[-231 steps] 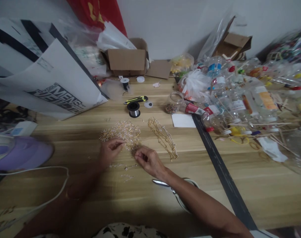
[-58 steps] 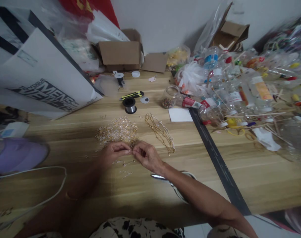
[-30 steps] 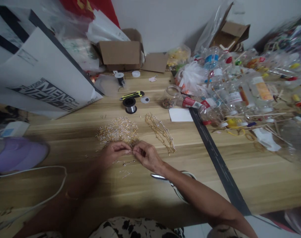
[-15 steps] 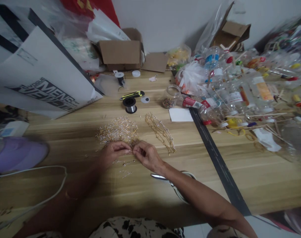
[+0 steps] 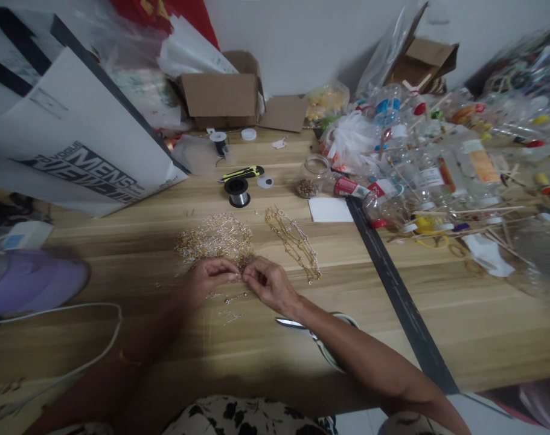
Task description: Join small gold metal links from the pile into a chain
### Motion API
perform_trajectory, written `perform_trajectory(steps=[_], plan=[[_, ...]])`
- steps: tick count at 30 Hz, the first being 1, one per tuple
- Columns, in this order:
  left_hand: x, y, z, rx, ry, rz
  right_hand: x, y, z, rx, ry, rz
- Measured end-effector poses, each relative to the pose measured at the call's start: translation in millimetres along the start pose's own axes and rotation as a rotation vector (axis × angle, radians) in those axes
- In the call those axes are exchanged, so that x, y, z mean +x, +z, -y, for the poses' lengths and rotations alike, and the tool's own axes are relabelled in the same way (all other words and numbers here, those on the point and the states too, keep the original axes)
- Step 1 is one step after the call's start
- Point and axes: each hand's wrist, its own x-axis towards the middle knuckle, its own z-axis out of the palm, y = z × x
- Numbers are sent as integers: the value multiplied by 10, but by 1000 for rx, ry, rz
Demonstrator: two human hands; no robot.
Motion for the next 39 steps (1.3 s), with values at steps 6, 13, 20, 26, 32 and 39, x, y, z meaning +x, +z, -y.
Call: perform_trajectory(steps=[6, 13, 20, 26, 32, 39], plan=[[-6, -5, -5, 22, 11, 2, -1, 2, -11, -2, -4, -2], [-7, -6, -8, 8, 0, 11, 2, -1, -1, -4, -9, 2], [-4, 1, -16, -5, -1, 16, 2, -2, 0, -2, -12, 5], [-8, 1, -1, -2, 6, 20, -1, 0, 1, -2, -2, 11], [2, 5, 22, 19, 21, 10, -2, 1, 8, -5, 14, 12], [0, 4, 20, 38, 38, 15, -2, 3, 3, 15, 13, 15]])
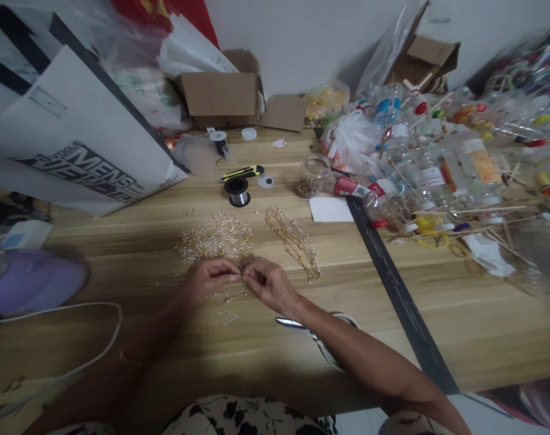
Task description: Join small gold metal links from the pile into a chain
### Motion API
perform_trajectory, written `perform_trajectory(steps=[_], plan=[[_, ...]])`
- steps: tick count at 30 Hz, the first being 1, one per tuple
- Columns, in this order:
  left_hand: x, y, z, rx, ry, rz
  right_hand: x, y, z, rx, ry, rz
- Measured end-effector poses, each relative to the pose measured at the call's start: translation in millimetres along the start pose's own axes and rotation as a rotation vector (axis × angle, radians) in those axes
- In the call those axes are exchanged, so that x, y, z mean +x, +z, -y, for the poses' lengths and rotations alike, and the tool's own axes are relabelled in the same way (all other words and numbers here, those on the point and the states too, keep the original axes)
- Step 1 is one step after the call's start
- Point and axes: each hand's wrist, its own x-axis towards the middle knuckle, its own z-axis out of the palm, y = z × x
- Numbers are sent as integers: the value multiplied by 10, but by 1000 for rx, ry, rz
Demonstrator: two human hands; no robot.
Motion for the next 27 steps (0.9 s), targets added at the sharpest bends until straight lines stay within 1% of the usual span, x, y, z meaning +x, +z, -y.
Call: perform_trajectory(steps=[7, 12, 27], plan=[[-7, 7, -27, -18, -15, 21, -13, 30, -32, 106, 75, 8], [-13, 4, -18, 2, -6, 26, -17, 37, -42, 143, 86, 12], [1, -12, 25, 51, 29, 40, -16, 34, -24, 106, 84, 17]])
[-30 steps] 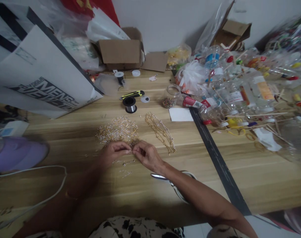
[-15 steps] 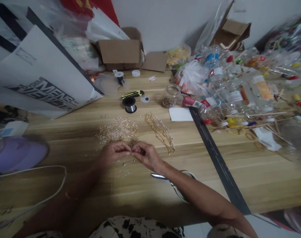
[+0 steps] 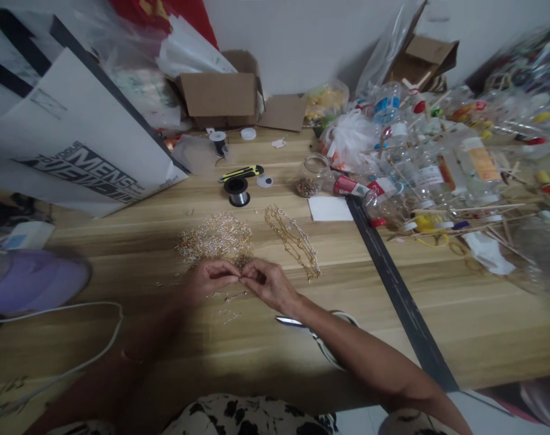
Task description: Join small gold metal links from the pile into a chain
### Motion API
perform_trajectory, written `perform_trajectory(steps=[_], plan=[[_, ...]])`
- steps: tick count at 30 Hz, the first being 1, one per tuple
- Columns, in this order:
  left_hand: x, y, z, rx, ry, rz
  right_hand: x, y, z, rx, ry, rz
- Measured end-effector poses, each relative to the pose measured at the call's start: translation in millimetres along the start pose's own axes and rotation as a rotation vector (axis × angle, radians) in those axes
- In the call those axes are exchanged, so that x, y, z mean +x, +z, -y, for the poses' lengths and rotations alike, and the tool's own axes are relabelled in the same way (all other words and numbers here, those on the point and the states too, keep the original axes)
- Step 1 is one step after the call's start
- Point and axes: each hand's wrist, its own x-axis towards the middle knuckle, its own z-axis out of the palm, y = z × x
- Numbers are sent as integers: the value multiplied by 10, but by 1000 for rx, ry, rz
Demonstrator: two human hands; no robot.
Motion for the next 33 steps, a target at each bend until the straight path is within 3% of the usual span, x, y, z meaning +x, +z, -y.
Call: perform_trajectory(steps=[6, 14, 20, 28, 33], plan=[[-2, 0, -6, 53, 35, 8, -11, -1, 15, 8, -13, 14], [-27, 54, -64, 128, 268, -19, -15, -50, 115, 73, -26, -19], [-28, 106, -31, 140, 392, -59, -20, -22, 106, 233, 15, 40], [-59, 134, -86, 180, 383, -134, 0, 9, 27, 334, 37, 69], [-67, 128, -115, 210, 349, -166, 3, -10, 19, 278, 5, 47]])
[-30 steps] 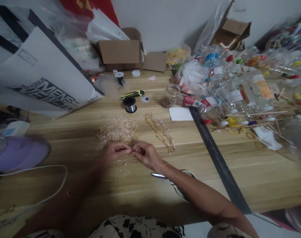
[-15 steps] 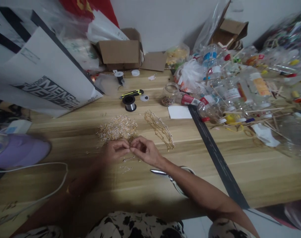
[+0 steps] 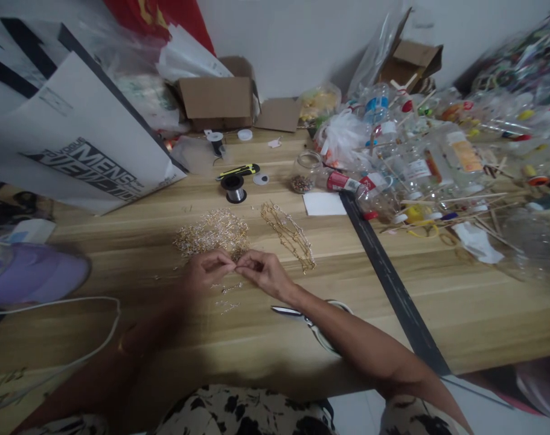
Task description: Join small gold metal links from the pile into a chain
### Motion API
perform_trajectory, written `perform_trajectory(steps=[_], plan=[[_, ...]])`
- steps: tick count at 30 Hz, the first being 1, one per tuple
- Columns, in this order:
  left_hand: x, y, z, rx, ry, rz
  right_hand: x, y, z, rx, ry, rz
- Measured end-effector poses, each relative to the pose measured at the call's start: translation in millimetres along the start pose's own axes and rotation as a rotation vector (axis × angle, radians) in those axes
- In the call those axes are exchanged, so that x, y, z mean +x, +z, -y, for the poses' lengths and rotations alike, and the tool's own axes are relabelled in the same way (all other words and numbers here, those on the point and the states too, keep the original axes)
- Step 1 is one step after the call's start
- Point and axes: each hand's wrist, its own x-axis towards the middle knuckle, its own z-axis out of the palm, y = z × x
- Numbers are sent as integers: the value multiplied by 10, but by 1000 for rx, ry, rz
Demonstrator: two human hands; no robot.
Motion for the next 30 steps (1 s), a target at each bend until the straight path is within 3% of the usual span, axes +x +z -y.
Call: perform_trajectory(steps=[6, 13, 24, 30], plan=[[26, -24, 9, 66, -32, 29, 6, -31, 17, -192, -128, -35], [73, -53, 9, 183, -48, 71, 8, -21, -29, -101, -23, -66], [116, -73, 24, 275, -22, 82, 17, -48, 38, -286, -81, -83], [114, -157, 48, 277, -59, 18, 14, -49, 20, -297, -63, -94]])
